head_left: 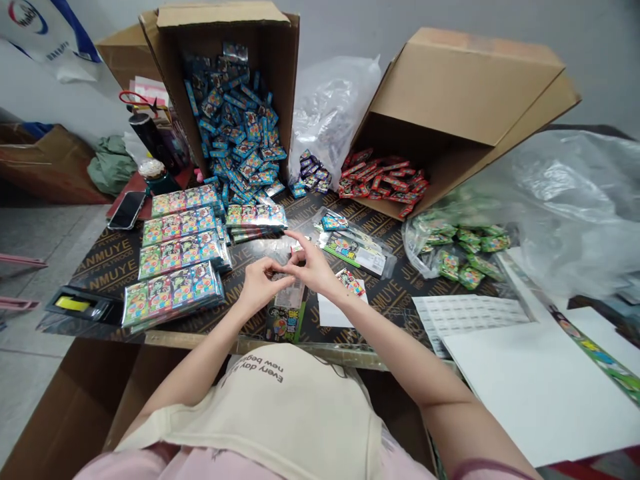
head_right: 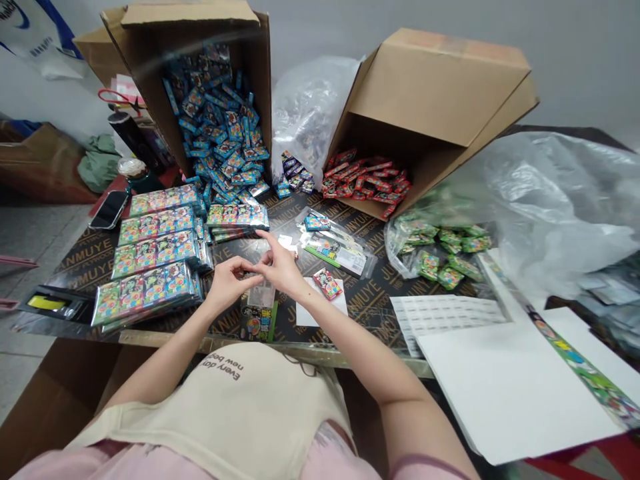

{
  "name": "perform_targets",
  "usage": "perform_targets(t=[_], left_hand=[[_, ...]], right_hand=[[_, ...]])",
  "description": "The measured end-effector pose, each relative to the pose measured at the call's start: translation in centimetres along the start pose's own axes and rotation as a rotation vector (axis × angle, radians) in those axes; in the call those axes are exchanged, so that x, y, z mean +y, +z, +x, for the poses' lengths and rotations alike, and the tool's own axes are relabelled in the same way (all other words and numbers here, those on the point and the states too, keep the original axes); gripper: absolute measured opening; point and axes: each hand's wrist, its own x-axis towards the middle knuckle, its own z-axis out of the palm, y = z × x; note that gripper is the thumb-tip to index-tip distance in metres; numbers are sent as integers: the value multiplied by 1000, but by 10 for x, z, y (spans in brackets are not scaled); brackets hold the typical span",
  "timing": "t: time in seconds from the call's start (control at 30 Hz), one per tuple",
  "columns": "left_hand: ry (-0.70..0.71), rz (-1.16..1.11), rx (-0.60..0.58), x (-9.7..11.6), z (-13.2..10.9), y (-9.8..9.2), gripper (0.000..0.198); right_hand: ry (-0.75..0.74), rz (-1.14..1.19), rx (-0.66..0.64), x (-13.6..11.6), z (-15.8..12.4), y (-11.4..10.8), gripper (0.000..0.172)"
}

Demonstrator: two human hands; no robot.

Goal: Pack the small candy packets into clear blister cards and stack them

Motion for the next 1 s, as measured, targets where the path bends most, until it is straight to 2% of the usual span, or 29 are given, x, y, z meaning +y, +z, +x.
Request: perform_targets(t=[0.1,0.17,0.23,0.3,0.37,0.43,0.5,0.6,0.67,0.77,0.83,0.87,0.93,1.0], left_hand=[[-34,-1,44,-3,0,2,16],[-58,-10,35,-3,1,2,15],[-73,-45,-4,-1,1,1,23],[-68,-88,-59,2,1,-1,35],[-56,-116,-68,5,3,-5,35],[-38,-162,33,7,8,-11,27],[-21,-248,216,7,14,-18,24],[-6,-407,442,1,18,-24,28],[-36,-473,477,-7,15,-24,35],[-122,-408,342,-21,1,-21,53],[-113,-217,232,-22,-8,-18,64],[-75,-104,192,-19,-11,-16,67],[48,46,120,-7,-13,-10,69],[154,25,8,9,-12,-3,66]], right_hand=[[-24,-36,77,5,-4,6,70],[-14,20,144,12,-6,10,76],[55,154,176,20,-5,10,80],[173,290,152,27,-3,6,79],[254,377,163,30,-3,-1,75],[263,404,258,33,-8,-8,69],[240,384,363,36,-17,-11,64],[249,353,374,46,-36,-9,75],[274,405,371,52,-46,-12,87],[240,486,459,51,-50,-28,97],[146,405,481,41,-47,-43,99],[95,321,448,33,-45,-50,98],[12,129,293,16,-41,-55,95],[-45,-15,99,2,-37,-49,90]])
